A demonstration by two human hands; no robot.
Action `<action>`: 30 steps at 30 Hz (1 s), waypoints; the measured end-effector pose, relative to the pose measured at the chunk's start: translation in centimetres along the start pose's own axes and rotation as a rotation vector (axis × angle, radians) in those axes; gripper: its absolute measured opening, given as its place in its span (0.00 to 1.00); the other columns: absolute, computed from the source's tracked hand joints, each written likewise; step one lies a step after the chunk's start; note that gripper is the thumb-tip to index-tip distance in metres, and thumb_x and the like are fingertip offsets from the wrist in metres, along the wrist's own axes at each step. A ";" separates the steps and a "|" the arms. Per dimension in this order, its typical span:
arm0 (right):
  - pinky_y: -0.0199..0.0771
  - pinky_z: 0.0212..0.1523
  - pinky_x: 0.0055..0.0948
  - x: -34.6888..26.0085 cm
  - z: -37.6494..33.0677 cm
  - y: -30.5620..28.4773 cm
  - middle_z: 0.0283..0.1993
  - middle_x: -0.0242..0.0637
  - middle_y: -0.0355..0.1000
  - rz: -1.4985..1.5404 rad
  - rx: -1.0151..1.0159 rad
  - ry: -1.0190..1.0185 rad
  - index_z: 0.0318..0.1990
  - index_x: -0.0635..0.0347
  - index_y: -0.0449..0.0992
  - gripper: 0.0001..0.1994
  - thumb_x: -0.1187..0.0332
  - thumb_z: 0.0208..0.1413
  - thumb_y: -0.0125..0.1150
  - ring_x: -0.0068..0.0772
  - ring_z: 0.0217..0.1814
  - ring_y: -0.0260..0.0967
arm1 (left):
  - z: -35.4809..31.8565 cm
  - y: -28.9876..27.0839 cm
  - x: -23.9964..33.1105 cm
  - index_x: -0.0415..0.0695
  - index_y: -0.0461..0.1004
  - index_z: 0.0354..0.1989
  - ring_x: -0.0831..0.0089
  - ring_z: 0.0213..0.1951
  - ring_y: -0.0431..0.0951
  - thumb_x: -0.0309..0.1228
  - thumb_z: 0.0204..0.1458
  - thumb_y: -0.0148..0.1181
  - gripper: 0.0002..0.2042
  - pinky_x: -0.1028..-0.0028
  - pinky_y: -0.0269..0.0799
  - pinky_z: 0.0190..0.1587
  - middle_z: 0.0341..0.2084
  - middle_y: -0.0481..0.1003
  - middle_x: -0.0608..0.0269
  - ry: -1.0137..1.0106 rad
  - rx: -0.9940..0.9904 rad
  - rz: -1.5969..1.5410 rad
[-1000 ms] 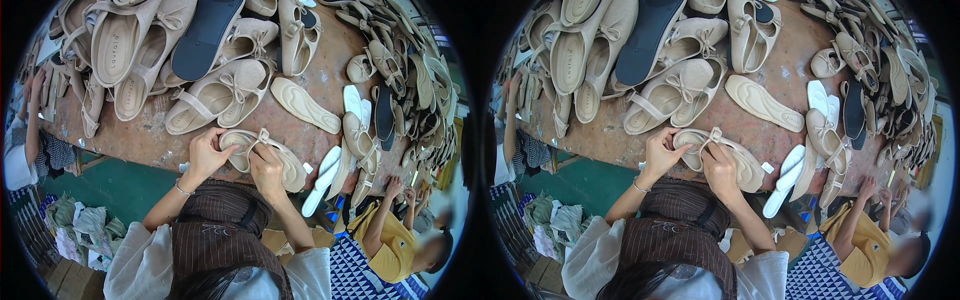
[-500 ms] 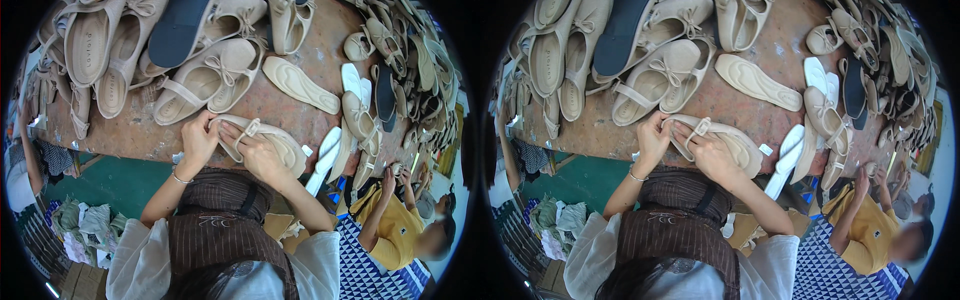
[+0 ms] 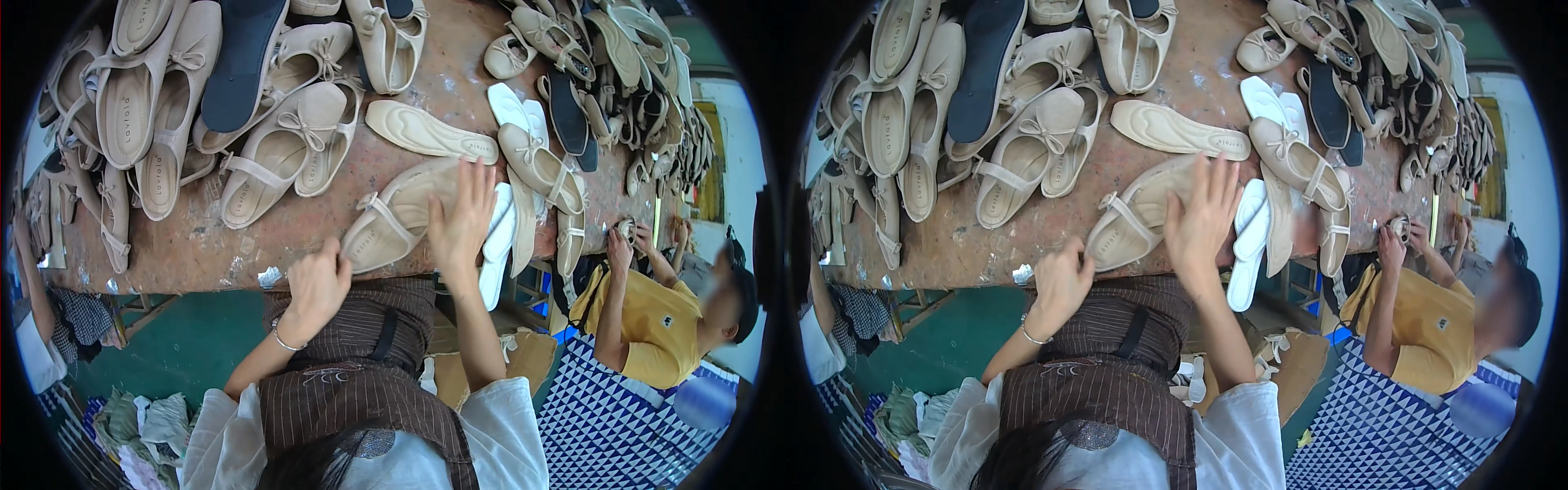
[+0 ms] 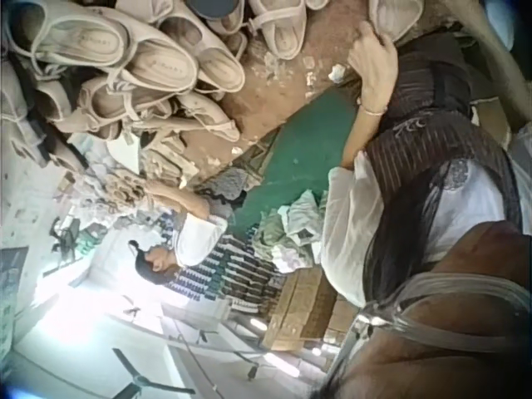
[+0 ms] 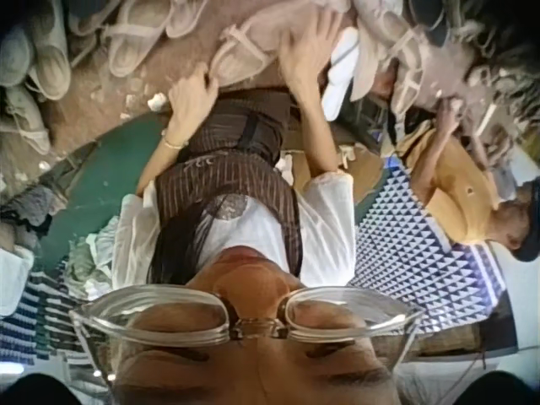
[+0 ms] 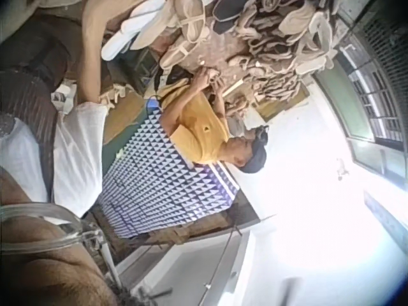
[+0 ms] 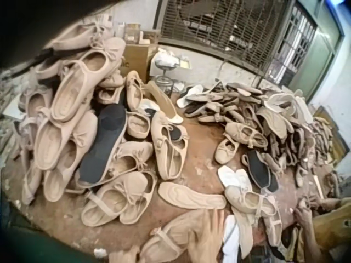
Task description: The person inserts insoles and padding into shoes by hand, then presses and smooths the material inside each shoe.
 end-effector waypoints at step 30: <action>0.45 0.74 0.63 -1.4 -4.1 6.4 0.59 0.65 0.67 -0.238 -0.289 -0.096 0.57 0.81 0.66 0.24 0.79 0.52 0.52 0.63 0.64 0.64 | -3.0 9.5 7.4 0.26 0.69 0.61 0.44 0.71 0.58 0.32 0.54 0.55 0.27 0.46 0.60 0.68 0.66 0.62 0.36 0.591 -0.087 0.403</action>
Point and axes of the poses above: each hand's wrist, its own z-axis towards the middle knuckle, its own y-axis out of the palm, x = y × z, the point moved 9 cm from there along z, towards the middle knuckle
